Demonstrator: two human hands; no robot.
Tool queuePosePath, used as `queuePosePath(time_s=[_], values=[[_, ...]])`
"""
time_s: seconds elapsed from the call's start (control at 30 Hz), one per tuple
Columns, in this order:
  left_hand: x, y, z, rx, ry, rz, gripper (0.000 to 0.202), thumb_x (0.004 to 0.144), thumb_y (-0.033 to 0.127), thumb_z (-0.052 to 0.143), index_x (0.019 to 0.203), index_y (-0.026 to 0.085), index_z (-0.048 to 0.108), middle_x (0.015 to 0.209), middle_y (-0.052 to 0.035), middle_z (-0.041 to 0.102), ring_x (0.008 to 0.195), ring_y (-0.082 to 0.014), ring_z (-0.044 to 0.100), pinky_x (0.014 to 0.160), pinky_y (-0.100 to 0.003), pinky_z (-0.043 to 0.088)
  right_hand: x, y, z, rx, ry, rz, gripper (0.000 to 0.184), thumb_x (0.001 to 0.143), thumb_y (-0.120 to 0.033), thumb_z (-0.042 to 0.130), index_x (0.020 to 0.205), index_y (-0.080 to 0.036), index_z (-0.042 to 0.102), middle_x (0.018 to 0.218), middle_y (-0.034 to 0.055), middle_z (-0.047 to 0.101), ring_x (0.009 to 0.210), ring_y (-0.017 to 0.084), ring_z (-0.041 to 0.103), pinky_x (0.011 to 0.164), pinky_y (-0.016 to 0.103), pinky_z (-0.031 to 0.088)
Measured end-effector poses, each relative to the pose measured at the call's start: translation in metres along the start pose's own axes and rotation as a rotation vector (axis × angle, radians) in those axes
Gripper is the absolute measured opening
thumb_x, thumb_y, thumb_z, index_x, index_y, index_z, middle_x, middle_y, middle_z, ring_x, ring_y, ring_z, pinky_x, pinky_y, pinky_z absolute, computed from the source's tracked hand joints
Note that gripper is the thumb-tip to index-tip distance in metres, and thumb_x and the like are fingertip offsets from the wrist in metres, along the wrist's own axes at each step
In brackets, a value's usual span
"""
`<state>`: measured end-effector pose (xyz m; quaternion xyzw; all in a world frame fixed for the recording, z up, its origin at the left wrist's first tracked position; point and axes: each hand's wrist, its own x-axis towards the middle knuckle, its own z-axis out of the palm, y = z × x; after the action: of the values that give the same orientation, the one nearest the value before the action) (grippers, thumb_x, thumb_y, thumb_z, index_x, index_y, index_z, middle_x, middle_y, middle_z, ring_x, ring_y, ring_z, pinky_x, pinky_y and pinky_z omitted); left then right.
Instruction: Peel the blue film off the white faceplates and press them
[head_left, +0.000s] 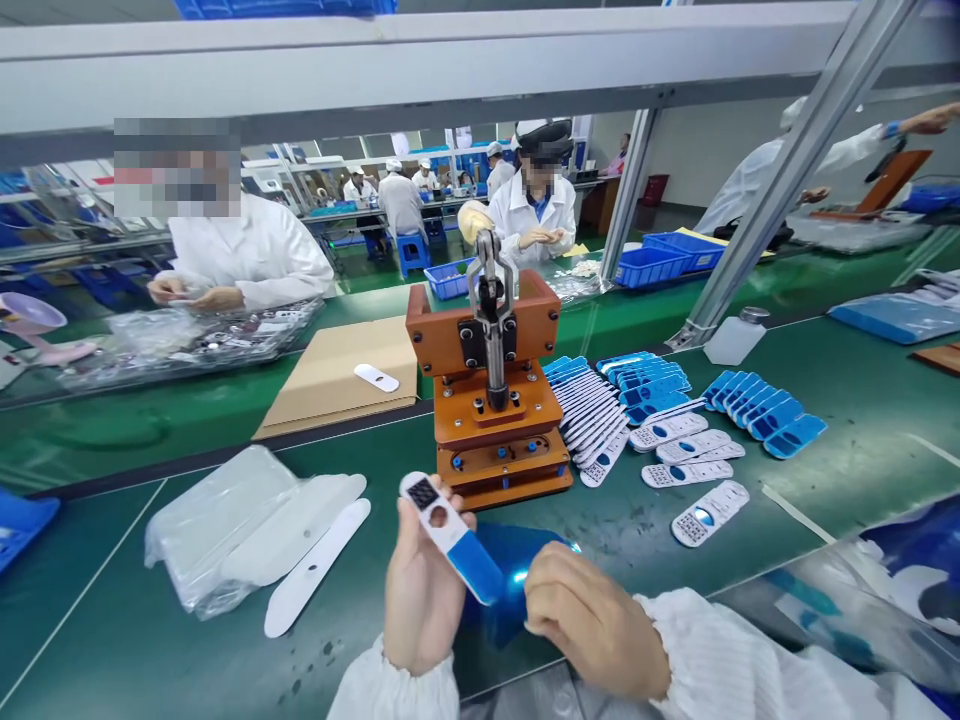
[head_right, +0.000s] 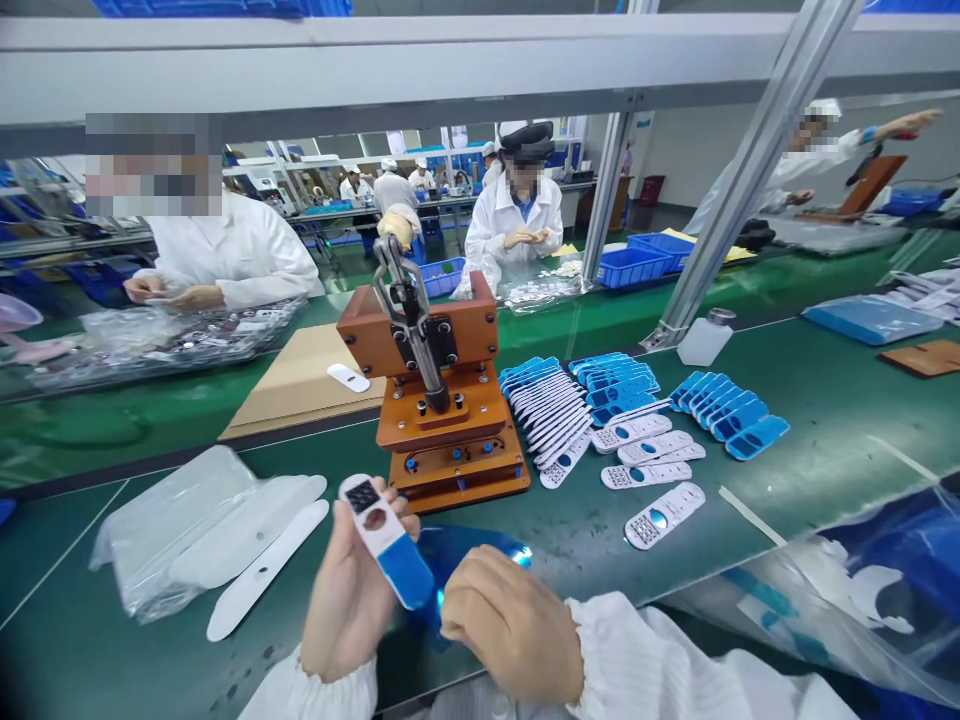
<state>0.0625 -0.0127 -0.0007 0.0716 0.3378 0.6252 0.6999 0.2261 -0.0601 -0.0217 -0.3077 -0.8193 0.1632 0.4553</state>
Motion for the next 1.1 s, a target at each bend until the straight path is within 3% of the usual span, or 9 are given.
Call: queuePosePath(time_s=[0.17,0.33,0.43,0.57,0.77,0.83,0.93,1.0,1.1], values=[[0.015,0.049,-0.026,-0.043,0.185,0.429,0.037,0.092,0.043,0.035,0.086,0.017,0.061,0.077,0.0003,0.054,0.071,-0.0093,0.053,0.068,-0.023,0.049,-0.022,0.009,0.002,0.207,0.158,0.466,0.016,0.095,-0.023,0.036,0.081,-0.019,0.042,0.075,0.0019,0.049,0.069,0.012,0.049,0.061,0.024,0.042],[0.013,0.054,-0.034,0.042,0.181,0.642,0.023,0.076,0.038,0.067,0.090,0.019,0.063,0.089,0.0027,0.058,0.078,-0.0077,0.056,0.077,-0.021,0.051,-0.036,0.043,-0.002,0.110,-0.017,0.919,0.018,0.091,-0.032,0.045,0.080,-0.018,0.049,0.073,0.0004,0.051,0.062,0.012,0.049,0.061,0.025,0.040],[0.005,0.032,-0.026,0.238,0.103,0.561,0.040,0.061,0.039,0.078,0.093,0.020,0.063,0.093,0.0004,0.060,0.078,-0.0126,0.061,0.069,-0.024,0.053,-0.034,0.046,-0.008,-0.020,-0.006,0.884,0.016,0.089,-0.034,0.050,0.094,-0.019,0.054,0.092,0.0035,0.054,0.065,0.012,0.048,0.067,0.028,0.042],[-0.005,0.000,-0.011,0.463,-0.184,0.366,0.038,0.064,0.037,0.076,0.095,0.022,0.060,0.092,-0.0014,0.060,0.085,-0.0196,0.065,0.073,-0.030,0.055,-0.018,0.030,-0.022,0.157,-0.050,0.681,0.049,0.080,-0.034,0.065,0.124,-0.025,0.046,0.115,0.0048,0.054,0.094,0.016,0.054,0.083,0.028,0.045],[-0.002,-0.011,0.006,0.698,-0.450,0.359,0.030,0.076,0.027,0.066,0.104,0.024,0.055,0.105,-0.0046,0.059,0.100,-0.0212,0.062,0.083,-0.034,0.054,-0.004,0.030,-0.045,0.201,0.035,0.655,0.028,0.079,-0.032,0.065,0.105,-0.023,0.062,0.101,0.0025,0.064,0.089,0.016,0.059,0.077,0.027,0.047],[0.002,0.008,0.026,0.771,-0.431,0.635,0.035,0.076,0.023,0.067,0.109,0.024,0.055,0.106,-0.0049,0.059,0.101,-0.0192,0.061,0.083,-0.031,0.054,-0.005,0.043,-0.055,0.172,0.063,0.655,0.029,0.080,-0.033,0.064,0.107,-0.023,0.062,0.105,0.0031,0.063,0.095,0.018,0.058,0.083,0.029,0.047],[0.014,0.048,0.085,0.725,-0.345,1.150,0.028,0.083,0.027,0.059,0.110,0.022,0.057,0.101,-0.0048,0.061,0.096,-0.0178,0.062,0.084,-0.034,0.053,0.001,0.069,-0.067,0.054,0.030,0.636,0.029,0.081,-0.033,0.063,0.109,-0.024,0.062,0.110,0.0041,0.061,0.103,0.020,0.055,0.089,0.034,0.045],[0.026,0.071,0.135,0.801,-0.429,1.094,0.034,0.087,0.032,0.054,0.117,0.018,0.053,0.108,-0.0085,0.061,0.105,-0.0198,0.060,0.095,-0.039,0.048,0.011,0.086,-0.068,-0.031,-0.017,0.579,0.028,0.082,-0.032,0.062,0.109,-0.024,0.062,0.108,0.0051,0.060,0.103,0.022,0.053,0.089,0.037,0.044],[0.042,0.084,0.194,0.968,-0.545,0.692,0.042,0.093,0.037,0.037,0.125,0.012,0.047,0.109,-0.0138,0.061,0.100,-0.0217,0.063,0.089,-0.043,0.051,0.031,0.107,-0.056,-0.110,-0.067,0.486,0.026,0.082,-0.030,0.063,0.106,-0.022,0.064,0.102,0.0070,0.060,0.101,0.023,0.051,0.089,0.039,0.043]])
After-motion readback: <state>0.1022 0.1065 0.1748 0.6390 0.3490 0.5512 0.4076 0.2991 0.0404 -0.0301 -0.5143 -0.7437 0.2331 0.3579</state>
